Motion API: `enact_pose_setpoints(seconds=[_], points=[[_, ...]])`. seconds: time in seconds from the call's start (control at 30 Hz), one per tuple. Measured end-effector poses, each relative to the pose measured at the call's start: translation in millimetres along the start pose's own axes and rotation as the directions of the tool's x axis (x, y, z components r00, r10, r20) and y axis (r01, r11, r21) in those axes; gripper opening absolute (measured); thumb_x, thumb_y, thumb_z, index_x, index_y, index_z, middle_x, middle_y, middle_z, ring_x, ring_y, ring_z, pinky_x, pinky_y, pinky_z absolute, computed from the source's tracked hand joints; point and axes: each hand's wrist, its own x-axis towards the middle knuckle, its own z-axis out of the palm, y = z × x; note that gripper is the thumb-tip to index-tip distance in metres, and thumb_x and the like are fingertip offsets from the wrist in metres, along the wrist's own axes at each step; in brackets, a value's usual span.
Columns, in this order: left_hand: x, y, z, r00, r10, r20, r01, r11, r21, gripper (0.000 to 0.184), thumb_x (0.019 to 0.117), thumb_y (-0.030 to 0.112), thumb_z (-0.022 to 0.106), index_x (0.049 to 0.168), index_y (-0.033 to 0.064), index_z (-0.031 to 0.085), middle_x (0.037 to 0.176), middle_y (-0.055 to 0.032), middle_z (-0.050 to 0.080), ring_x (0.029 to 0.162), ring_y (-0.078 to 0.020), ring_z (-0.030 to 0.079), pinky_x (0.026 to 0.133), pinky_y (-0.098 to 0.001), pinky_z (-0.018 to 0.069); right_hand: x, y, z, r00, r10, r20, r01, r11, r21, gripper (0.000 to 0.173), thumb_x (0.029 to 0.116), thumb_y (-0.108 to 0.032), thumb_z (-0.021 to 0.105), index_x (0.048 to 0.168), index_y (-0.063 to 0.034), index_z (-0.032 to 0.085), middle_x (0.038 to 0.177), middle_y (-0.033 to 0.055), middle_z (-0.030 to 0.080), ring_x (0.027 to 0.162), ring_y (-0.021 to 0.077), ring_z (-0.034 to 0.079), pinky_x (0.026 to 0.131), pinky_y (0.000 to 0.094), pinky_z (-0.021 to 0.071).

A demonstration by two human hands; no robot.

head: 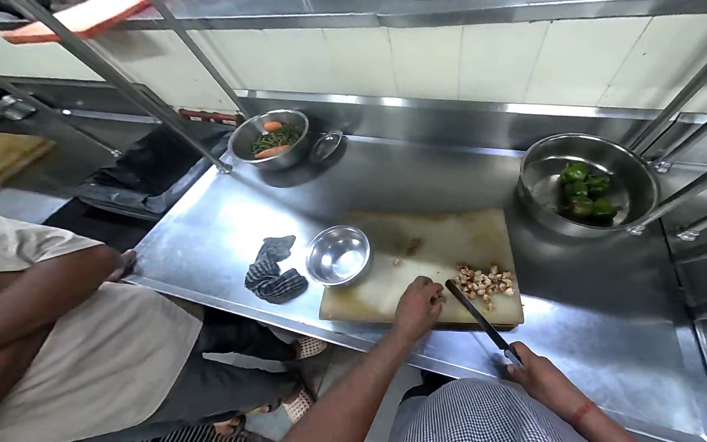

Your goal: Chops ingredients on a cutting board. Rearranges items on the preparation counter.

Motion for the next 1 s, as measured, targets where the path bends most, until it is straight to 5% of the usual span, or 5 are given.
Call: enact_pose_setpoints(seconds=[0.17, 0.4, 0.63, 0.77, 1.0], points=[[-13.2, -0.2, 7.1, 0.993, -0.049, -0.107, 0.038, 0.995, -0.095, 0.046, 0.0836, 0.024, 0.085, 0.120, 0.0045, 0.066, 0.123, -0.0140, 0.064, 0.103, -0.0244, 0.068, 0.090, -0.0416, 0.0599, -0.4, -0.5, -1.5, 0.998, -0.044, -0.040, 0.043, 0.999, -0.030, 0.036, 0.1046, -0.029, 0.054, 0.136, -0.0111, 0.051, 0.092, 0.0151, 0.067, 0.082, 0.0313, 0.068, 0.076, 0.0498, 0.0547], [-14.1, -7.4, 17.1, 0.978, 0.021, -0.209, -0.042, 0.994, -0.099, 0.029, 0.0848, 0.019, 0.085, 0.105, 0.0028, 0.072, 0.111, -0.0135, 0.070, 0.095, -0.0229, 0.071, 0.083, -0.0407, 0.0621, 7.1, -11.1, -7.4, 0.991, -0.117, 0.072, 0.124, 0.986, -0.115, 0.036, 0.1057, -0.026, 0.052, 0.137, -0.0094, 0.049, 0.096, 0.0188, 0.067, 0.086, 0.0359, 0.068, 0.080, 0.0535, 0.0544], [-16.0, -11.7, 23.4, 0.952, 0.093, -0.292, -0.127, 0.987, -0.098, 0.026, 0.0843, 0.015, 0.085, 0.105, 0.0050, 0.074, 0.108, -0.0099, 0.072, 0.098, -0.0201, 0.071, 0.088, -0.0389, 0.0617, 46.2, -60.7, -0.3, 0.997, -0.051, 0.052, 0.063, 0.959, -0.276, 0.037, 0.1085, -0.025, 0.044, 0.139, -0.0058, 0.043, 0.111, 0.0226, 0.067, 0.106, 0.0395, 0.068, 0.091, 0.0552, 0.0547], [-16.0, -7.2, 24.4, 0.941, 0.053, -0.334, -0.087, 0.992, -0.088, 0.024, 0.0826, 0.015, 0.086, 0.102, 0.0061, 0.075, 0.106, -0.0094, 0.073, 0.094, -0.0192, 0.072, 0.082, -0.0375, 0.0628, 33.2, -37.4, 3.4, 0.999, -0.040, 0.035, 0.049, 0.953, -0.301, 0.038, 0.1079, -0.028, 0.044, 0.139, -0.0061, 0.043, 0.107, 0.0218, 0.068, 0.102, 0.0397, 0.069, 0.088, 0.0554, 0.0554], [-20.1, -11.0, 32.0, 0.929, 0.074, -0.362, -0.109, 0.991, -0.078, 0.022, 0.0863, 0.017, 0.083, 0.105, 0.0084, 0.077, 0.106, -0.0114, 0.070, 0.097, -0.0237, 0.070, 0.088, -0.0406, 0.0607, 16.0, 16.7, 9.4, 0.996, -0.058, 0.074, 0.057, 0.998, 0.020, 0.041, 0.1033, -0.027, 0.057, 0.138, -0.0080, 0.049, 0.101, 0.0178, 0.068, 0.091, 0.0330, 0.068, 0.083, 0.0527, 0.0541]])
